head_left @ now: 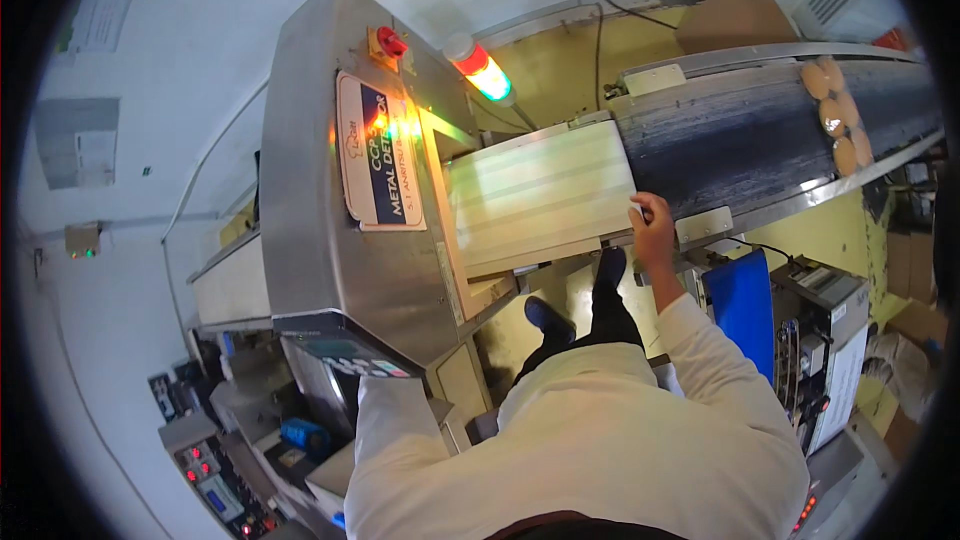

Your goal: The person picks up bags of bread buns from a metal table, feeds the open end of each bag into a heat sealer to seal them, and then places the sealed bags onto a conveyor belt that passes through a metal detector.

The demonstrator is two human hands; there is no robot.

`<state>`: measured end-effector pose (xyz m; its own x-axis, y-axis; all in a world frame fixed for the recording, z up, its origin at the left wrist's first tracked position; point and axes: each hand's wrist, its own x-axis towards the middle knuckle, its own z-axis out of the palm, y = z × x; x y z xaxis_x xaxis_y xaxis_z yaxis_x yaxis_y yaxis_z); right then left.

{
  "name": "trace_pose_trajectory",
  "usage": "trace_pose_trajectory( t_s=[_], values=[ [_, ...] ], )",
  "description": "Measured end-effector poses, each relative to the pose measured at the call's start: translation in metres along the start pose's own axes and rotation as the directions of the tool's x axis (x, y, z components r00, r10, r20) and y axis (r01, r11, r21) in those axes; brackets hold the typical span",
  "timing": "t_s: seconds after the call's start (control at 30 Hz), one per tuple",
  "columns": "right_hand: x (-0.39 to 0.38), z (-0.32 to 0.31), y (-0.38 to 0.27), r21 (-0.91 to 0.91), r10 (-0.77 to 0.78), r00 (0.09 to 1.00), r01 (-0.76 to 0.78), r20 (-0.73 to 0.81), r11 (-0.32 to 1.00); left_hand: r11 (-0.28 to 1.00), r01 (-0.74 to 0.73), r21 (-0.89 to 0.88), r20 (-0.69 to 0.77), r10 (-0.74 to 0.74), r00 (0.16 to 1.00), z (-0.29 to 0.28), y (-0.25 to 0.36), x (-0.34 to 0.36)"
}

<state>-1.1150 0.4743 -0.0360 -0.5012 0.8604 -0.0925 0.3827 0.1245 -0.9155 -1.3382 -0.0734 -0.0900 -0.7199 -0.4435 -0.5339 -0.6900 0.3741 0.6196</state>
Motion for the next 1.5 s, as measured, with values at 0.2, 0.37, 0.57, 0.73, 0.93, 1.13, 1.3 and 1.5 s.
trace_pose_trajectory(
  t_s=[0.2, 0.37, 0.57, 0.73, 0.93, 1.13, 1.3, 1.5],
  values=[
    [-0.031, -0.044, 0.0, -0.024, 0.097, 0.987, -0.101, -0.126, 0.995, 0.998, -0.031, -0.062, 0.065, 0.035, 0.997, 0.019, -0.007, 0.036],
    [-0.039, -0.02, 0.013, -0.075, 0.017, 0.99, -0.028, -0.138, 0.997, 0.994, -0.042, -0.097, 0.082, 0.05, 0.995, 0.016, -0.024, 0.032],
    [-0.031, 0.063, 0.01, -0.021, -0.089, 0.996, 0.089, -0.016, 0.996, 0.995, -0.086, -0.053, 0.1, 0.091, 0.991, 0.006, -0.051, 0.01],
    [-0.019, 0.125, 0.0, 0.004, 0.004, 0.982, -0.005, 0.191, 1.0, 0.975, -0.192, 0.109, 0.15, 0.175, 0.973, 0.003, -0.08, -0.03],
    [0.038, 0.122, 0.002, -0.319, 0.095, 0.994, -0.071, 0.058, 0.945, 0.792, -0.472, 0.386, 0.405, 0.314, 0.859, 0.021, -0.12, -0.109],
    [0.085, 0.017, 0.064, 0.105, -0.009, 0.916, 0.056, -0.402, 0.993, 0.783, -0.402, 0.474, 0.494, 0.141, 0.858, 0.041, -0.158, -0.129],
    [0.115, -0.138, 0.131, -0.021, -0.113, 0.677, 0.142, -0.727, 0.99, 0.697, -0.574, 0.429, 0.635, 0.219, 0.741, 0.062, -0.168, -0.11],
    [0.092, -0.232, 0.088, -0.148, -0.177, 0.461, 0.098, -0.87, 0.984, 0.595, -0.643, 0.482, 0.776, 0.05, 0.629, 0.098, -0.119, -0.1]
  ],
)
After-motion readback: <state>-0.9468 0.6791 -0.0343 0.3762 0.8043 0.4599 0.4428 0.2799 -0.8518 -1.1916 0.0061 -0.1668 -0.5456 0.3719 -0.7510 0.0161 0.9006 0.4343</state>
